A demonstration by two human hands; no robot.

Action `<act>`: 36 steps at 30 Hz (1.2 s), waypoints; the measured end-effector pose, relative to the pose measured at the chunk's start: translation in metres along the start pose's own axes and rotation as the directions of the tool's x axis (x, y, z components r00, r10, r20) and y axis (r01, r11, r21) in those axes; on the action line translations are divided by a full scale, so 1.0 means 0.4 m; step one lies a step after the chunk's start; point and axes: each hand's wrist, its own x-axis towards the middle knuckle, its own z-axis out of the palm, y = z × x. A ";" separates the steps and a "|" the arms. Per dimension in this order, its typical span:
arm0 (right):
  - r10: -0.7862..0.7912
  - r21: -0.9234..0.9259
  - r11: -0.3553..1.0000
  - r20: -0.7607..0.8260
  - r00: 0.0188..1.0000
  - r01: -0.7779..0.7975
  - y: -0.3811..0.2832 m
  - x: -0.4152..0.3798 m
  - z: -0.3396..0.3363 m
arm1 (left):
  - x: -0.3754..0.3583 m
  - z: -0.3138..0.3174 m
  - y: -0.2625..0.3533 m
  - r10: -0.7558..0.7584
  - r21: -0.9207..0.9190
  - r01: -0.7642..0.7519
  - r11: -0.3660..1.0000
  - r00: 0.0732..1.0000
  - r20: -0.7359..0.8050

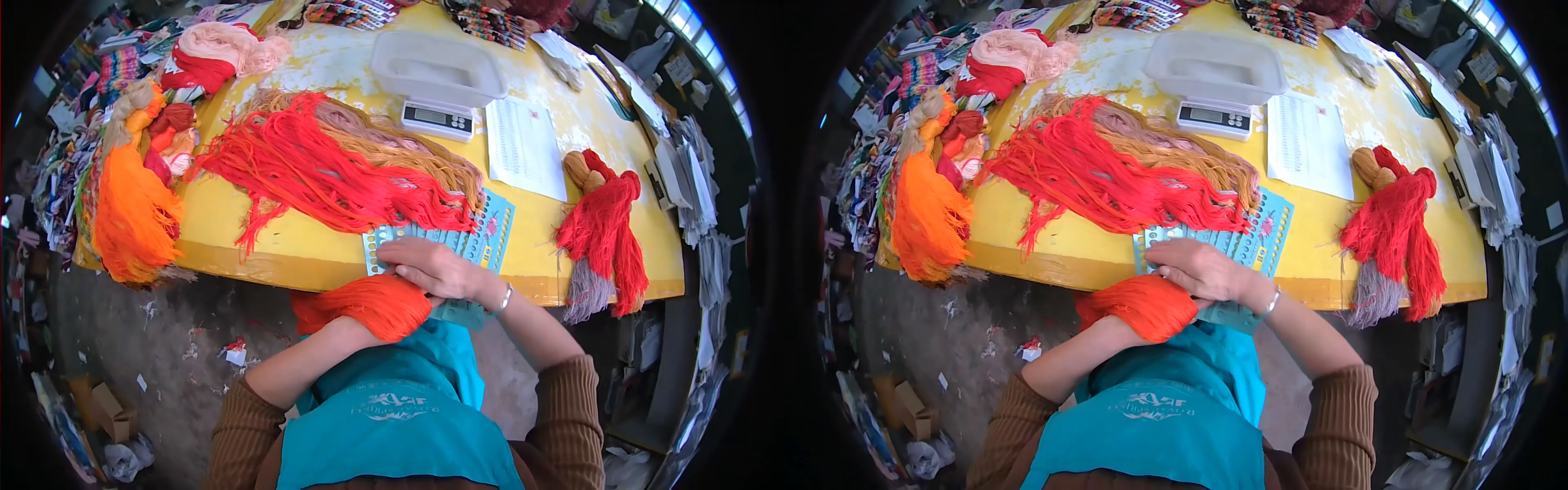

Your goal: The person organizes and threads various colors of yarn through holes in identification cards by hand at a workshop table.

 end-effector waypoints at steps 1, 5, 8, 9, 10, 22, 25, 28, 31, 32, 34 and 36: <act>-0.088 -0.094 0.992 0.009 0.996 0.089 0.038 0.020 -0.008 | -0.005 0.008 -0.004 0.056 0.015 -0.055 0.998 0.990 -0.129; -0.142 -0.607 0.790 -0.040 0.989 0.089 0.140 0.075 -0.111 | 0.003 -0.037 0.001 0.076 0.002 -0.076 0.997 0.996 -0.052; -0.145 -0.726 0.686 -0.076 0.987 0.045 0.191 0.067 -0.162 | 0.005 -0.029 -0.003 0.083 0.010 -0.083 0.997 0.996 -0.042; -0.106 -0.722 0.692 -0.117 0.987 -0.011 0.201 0.063 -0.164 | 0.005 -0.030 -0.003 0.083 0.012 -0.083 0.996 0.996 -0.045; -0.065 -0.716 0.695 -0.157 0.985 -0.068 0.211 0.056 -0.167 | 0.005 -0.030 -0.003 0.086 0.011 -0.085 0.996 0.995 -0.047; -0.051 -0.605 0.760 -0.421 0.905 -0.239 0.099 -0.074 -0.164 | 0.004 -0.038 -0.001 0.090 0.001 -0.090 0.996 0.995 -0.043; 0.031 -0.544 0.804 -0.364 0.931 -0.239 0.038 -0.130 -0.089 | -0.004 -0.060 0.004 0.103 -0.059 -0.105 0.993 0.994 -0.034; 0.048 -0.536 0.808 -0.354 0.934 -0.245 -0.036 -0.158 -0.043 | -0.022 -0.081 0.004 0.127 -0.219 -0.179 0.959 0.965 -0.231; 0.081 -0.500 0.820 -0.381 0.921 -0.279 -0.097 -0.193 -0.007 | -0.086 -0.134 0.016 -0.011 -0.400 -0.162 0.902 0.918 -0.395; 0.108 -0.469 0.833 -0.381 0.918 -0.293 -0.114 -0.203 0.006 | -0.113 -0.140 0.006 -0.057 -0.586 -0.261 0.767 0.882 -0.467; 0.100 -0.425 0.858 -0.412 0.906 -0.288 -0.154 -0.196 0.036 | -0.164 -0.119 0.015 -0.406 -0.952 -0.264 -0.152 0.895 -0.183; 0.180 -0.160 0.945 -0.473 0.863 -0.284 -0.186 -0.164 0.080 | -0.183 -0.152 0.025 -0.439 -0.838 -0.375 -0.398 0.879 -0.185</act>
